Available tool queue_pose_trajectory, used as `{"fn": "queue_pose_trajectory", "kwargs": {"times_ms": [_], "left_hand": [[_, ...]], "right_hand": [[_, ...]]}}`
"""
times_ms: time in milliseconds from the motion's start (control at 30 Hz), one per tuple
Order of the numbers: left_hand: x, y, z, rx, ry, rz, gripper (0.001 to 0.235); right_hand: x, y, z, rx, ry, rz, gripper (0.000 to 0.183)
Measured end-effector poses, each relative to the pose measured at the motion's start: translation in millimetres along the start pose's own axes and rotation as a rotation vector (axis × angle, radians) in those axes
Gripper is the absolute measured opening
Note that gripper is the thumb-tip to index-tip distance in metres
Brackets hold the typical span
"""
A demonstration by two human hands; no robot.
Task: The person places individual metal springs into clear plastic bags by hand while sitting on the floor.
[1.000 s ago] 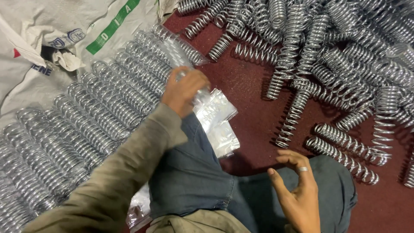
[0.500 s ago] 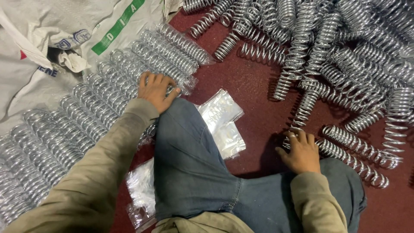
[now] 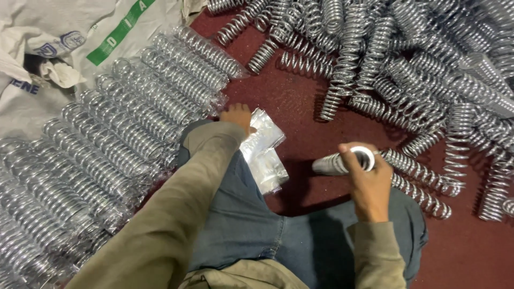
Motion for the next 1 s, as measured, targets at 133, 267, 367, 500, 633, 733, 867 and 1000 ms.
{"fn": "queue_pose_trajectory", "kwargs": {"times_ms": [133, 267, 367, 500, 633, 733, 867, 1000], "left_hand": [[-30, 13, -6, 0.033, -0.051, 0.07, 0.017], [-7, 4, -10, 0.098, -0.084, 0.134, 0.026], [7, -3, -7, 0.136, -0.102, 0.174, 0.04], [30, -16, 10, 0.103, -0.021, 0.13, 0.047], [8, 13, 6, -0.142, 0.001, 0.045, 0.067], [-9, 24, -2, -0.095, -0.039, 0.062, 0.034], [-16, 27, -9, 0.003, -0.092, 0.194, 0.049], [-34, 51, -20, -0.07, -0.187, 0.499, 0.041]], "right_hand": [[20, 23, 16, -0.052, 0.083, -0.059, 0.026], [23, 18, 15, 0.078, -0.001, 0.04, 0.036], [19, 15, 20, 0.094, -0.033, 0.065, 0.042], [23, 12, 17, 0.059, -0.139, 0.096, 0.044], [41, 1, 11, 0.017, -0.234, 0.152, 0.049], [55, -8, 23, 0.031, -0.281, 0.197, 0.043], [72, -7, 50, -0.024, -0.188, 0.259, 0.04], [78, -6, 55, -0.06, -0.109, 0.273, 0.042]]}}
Point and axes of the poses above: each hand's wrist, its own x-axis away from the middle knuckle, its own y-axis out of the palm, z = x × y, the point moved 2 cm from there along -x, towards the middle knuckle, and after that the axes turned 6 degrees about x, right-handed, at the moved point
